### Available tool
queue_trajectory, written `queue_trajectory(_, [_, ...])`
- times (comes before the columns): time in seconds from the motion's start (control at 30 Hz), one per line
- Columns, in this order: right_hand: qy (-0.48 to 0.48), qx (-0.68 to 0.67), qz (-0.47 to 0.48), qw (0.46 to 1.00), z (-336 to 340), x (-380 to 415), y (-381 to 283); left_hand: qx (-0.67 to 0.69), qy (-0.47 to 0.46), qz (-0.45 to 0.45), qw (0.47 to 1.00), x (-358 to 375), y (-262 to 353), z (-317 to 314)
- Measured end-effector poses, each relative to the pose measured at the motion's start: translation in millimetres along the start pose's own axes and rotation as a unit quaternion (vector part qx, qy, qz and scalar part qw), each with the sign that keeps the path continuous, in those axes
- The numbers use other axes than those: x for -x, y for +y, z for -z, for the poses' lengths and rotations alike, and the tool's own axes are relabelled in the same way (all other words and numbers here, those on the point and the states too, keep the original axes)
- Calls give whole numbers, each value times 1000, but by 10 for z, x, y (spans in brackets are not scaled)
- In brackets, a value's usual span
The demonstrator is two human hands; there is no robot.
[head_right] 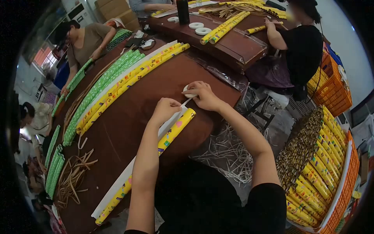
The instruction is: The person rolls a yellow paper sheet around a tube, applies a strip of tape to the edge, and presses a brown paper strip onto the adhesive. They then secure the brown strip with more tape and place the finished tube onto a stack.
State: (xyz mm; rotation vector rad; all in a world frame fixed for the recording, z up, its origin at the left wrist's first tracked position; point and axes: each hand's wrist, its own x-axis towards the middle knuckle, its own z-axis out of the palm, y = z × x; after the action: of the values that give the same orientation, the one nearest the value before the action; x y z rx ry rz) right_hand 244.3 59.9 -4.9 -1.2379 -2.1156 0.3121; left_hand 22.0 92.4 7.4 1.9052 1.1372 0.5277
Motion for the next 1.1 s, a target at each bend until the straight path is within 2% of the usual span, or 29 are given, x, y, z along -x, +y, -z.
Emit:
queue_trajectory(0.1, [-3,5,17,1000,38,-57,-93,0,-3,3,1000,7,37,4])
queue_trajectory(0.2, [-47,-3,49,998,56,-122,-188,-16,5,-10,1000,10,58,-5])
queue_trajectory(0.37, [-83,52,97,990,36,-205,-99,-26,0,2,1000,21,104,-10])
queue_trajectory(0.47, [-91,46,92,990,96,-226,-129,-36,5,4,999,27,141,-14])
queue_trajectory(0.7, [-70,17,111,991,80,-169,-103,-38,7,5,999,21,162,-48])
queue_trajectory(0.87, [-31,-61,124,990,-38,-118,-74,-28,14,-8,999,-44,35,-113])
queue_trajectory(1.1, [-34,-78,125,989,-43,-60,-98,-18,-12,6,1000,-66,9,-116])
